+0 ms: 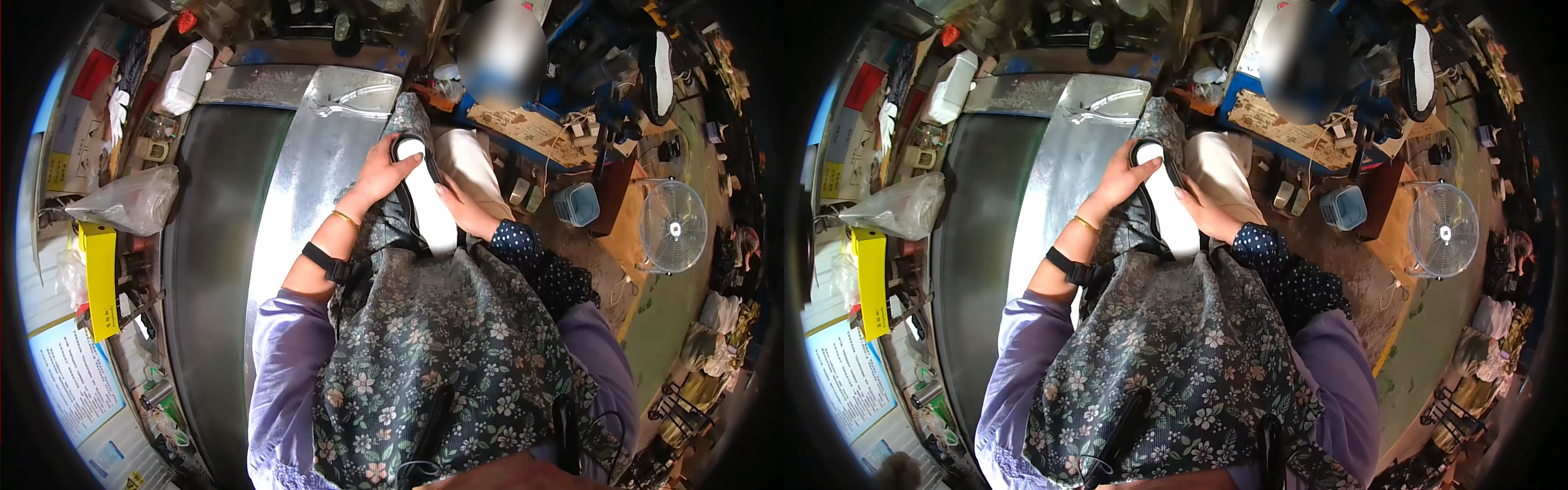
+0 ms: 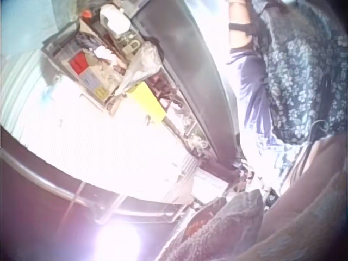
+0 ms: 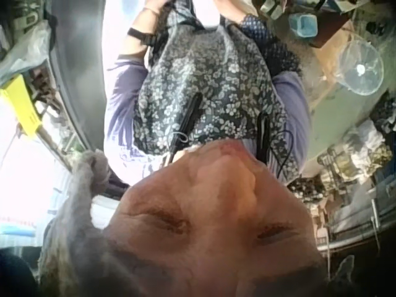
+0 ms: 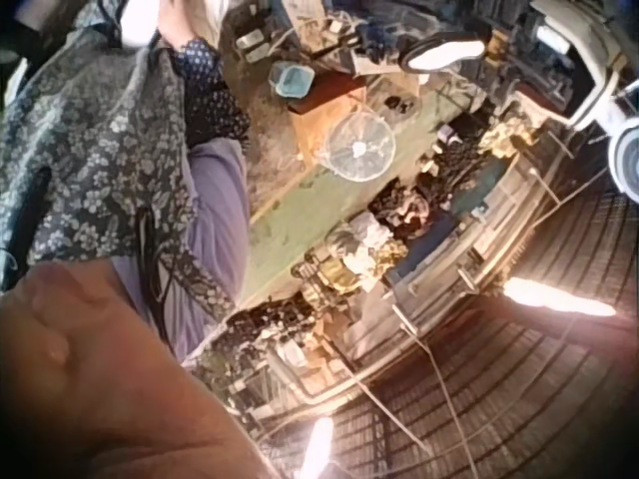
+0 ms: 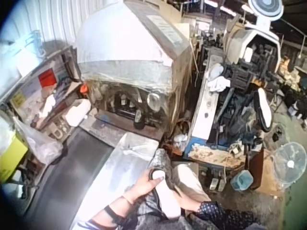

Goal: Assembling, inspecting, and pressing shoe components on a manufacturing line.

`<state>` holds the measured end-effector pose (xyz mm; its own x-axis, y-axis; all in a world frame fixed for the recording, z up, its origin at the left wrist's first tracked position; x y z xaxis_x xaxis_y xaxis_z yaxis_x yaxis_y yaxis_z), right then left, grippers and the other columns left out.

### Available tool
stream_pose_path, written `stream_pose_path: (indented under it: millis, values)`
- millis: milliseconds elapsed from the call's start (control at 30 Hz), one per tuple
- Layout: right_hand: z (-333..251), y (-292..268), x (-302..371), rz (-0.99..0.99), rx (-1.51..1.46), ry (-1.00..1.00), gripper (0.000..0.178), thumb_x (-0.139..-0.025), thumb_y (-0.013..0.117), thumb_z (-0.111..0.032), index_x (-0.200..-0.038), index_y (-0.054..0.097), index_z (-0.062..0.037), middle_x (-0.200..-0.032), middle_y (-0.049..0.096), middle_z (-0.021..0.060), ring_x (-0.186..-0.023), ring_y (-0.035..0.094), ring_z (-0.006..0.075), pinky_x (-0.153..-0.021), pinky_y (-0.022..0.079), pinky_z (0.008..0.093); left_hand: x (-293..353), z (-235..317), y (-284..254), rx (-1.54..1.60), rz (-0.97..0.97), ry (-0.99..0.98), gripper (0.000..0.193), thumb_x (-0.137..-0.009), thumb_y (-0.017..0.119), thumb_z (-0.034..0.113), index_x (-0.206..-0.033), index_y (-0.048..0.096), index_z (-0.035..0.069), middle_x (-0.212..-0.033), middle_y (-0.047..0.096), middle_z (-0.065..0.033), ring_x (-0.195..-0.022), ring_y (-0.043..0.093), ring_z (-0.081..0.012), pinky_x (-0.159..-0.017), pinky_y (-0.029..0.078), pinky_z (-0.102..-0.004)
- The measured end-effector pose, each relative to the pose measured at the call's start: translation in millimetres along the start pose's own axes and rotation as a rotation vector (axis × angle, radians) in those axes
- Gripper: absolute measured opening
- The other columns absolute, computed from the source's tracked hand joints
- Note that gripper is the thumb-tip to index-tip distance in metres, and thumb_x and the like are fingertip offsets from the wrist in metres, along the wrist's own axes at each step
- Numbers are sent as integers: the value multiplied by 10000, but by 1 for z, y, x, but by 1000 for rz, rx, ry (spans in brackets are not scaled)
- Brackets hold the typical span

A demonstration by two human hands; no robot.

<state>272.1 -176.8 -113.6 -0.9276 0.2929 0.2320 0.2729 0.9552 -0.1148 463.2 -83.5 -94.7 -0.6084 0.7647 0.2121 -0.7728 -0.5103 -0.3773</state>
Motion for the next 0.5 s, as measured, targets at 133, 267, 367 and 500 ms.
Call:
stream_pose_path:
  millis: [133, 267, 367, 500]
  values:
    - [-19, 8, -27, -45, -219, -7, 630, -1104, 448, -296, -1569, 210, 57, -1505, 449, 174, -1371, 428, 205, -1144, 345, 301, 10, -3, -2, 1342, -28, -98, 734, -1029, 496, 530, -1418, 476, -92, -1408, 564, -250, -1312, 543, -358, -1135, 382, -417]
    - [-50, 30, -40, 5, 1, 73, 692, -1093, 426, -329, -1553, 148, 107, -1518, 396, 330, -1415, 432, 364, -1157, 349, 373, 45, -14, -12, -32, 447, -370, 653, -1077, 351, 480, -1094, 717, -61, -1097, 705, -313, -1091, 680, -434, -967, 523, -483]
    - [-63, 44, -38, 25, 384, 122, 717, -1082, 416, -337, -1516, 132, 159, -1405, 411, 463, -1373, 436, 493, -1133, 366, 447, 49, 9, -18, -891, 365, -332, 562, -1057, 400, 406, -868, 719, -17, -835, 729, -250, -769, 721, -432, -699, 581, -508]
    - [-67, 56, -36, 15, 250, 78, 702, -1084, 412, -322, -1517, 138, 158, -1414, 406, 458, -1365, 449, 491, -1127, 381, 446, 56, 31, -32, -902, 237, -134, 524, -1072, 395, 381, -1109, 667, -65, -876, 721, -289, -834, 715, -469, -781, 572, -517]
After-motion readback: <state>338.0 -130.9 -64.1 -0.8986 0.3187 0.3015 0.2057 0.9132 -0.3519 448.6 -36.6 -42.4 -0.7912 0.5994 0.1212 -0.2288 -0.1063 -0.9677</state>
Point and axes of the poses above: each hand's wrist, its own x-axis away from the middle knuckle, its own y-axis out of the palm, z = x × y, the point moved 5 cm from there along -x, towards the middle knuckle
